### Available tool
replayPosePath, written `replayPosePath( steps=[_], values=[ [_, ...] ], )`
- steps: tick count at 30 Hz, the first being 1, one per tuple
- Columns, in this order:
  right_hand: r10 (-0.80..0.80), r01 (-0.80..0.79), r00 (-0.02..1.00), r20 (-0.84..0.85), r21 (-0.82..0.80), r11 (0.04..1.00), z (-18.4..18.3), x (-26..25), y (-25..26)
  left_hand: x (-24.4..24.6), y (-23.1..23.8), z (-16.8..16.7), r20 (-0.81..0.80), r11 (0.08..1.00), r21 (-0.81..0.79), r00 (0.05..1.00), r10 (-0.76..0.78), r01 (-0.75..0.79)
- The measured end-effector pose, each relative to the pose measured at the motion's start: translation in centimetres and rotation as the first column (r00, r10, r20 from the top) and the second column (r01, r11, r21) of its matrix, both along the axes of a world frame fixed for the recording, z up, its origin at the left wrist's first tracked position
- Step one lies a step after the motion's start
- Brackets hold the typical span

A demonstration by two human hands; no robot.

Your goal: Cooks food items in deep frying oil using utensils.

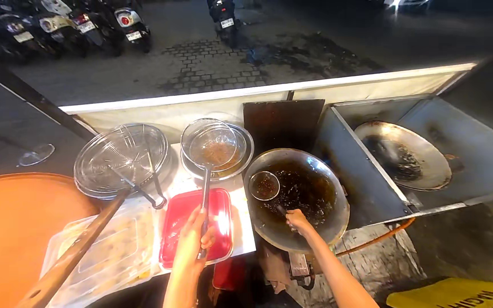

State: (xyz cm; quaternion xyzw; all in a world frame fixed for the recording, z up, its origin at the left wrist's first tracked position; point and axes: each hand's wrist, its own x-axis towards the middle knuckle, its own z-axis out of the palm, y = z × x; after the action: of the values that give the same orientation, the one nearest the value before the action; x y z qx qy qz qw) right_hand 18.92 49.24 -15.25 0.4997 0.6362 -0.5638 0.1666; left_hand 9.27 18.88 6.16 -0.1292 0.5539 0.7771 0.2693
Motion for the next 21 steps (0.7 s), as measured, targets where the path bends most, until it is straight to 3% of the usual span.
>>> replayPosePath(
  steps=[3, 15, 18, 21],
  values=[
    [-0.156, 0.15, 0.986, -0.067, -0.087, 0.985, 0.1, 1.5, 0.7, 0.0, -0.2, 0.0, -0.006, 1.0, 0.003, 1.0, -0.007, 0.007],
    [-0.166, 0.165, 0.975, -0.149, -0.017, 0.986, 2.2, 7.7, 5.8, 0.1, 0.7, 0.0, -0.009, 0.999, 0.003, 0.999, -0.036, 0.036],
    [-0.124, 0.138, 0.987, -0.104, 0.14, 0.98, 3.5, 9.8, 9.8, 0.2, 0.7, -0.3, 0.001, 0.999, 0.014, 0.999, -0.042, 0.042],
    [0.036, -0.074, 0.995, 0.088, 0.471, 0.879, 6.1, 10.9, 13.9, 0.4, 0.4, -0.7, 0.006, 0.999, 0.017, 0.999, -0.034, 0.034]
  ],
)
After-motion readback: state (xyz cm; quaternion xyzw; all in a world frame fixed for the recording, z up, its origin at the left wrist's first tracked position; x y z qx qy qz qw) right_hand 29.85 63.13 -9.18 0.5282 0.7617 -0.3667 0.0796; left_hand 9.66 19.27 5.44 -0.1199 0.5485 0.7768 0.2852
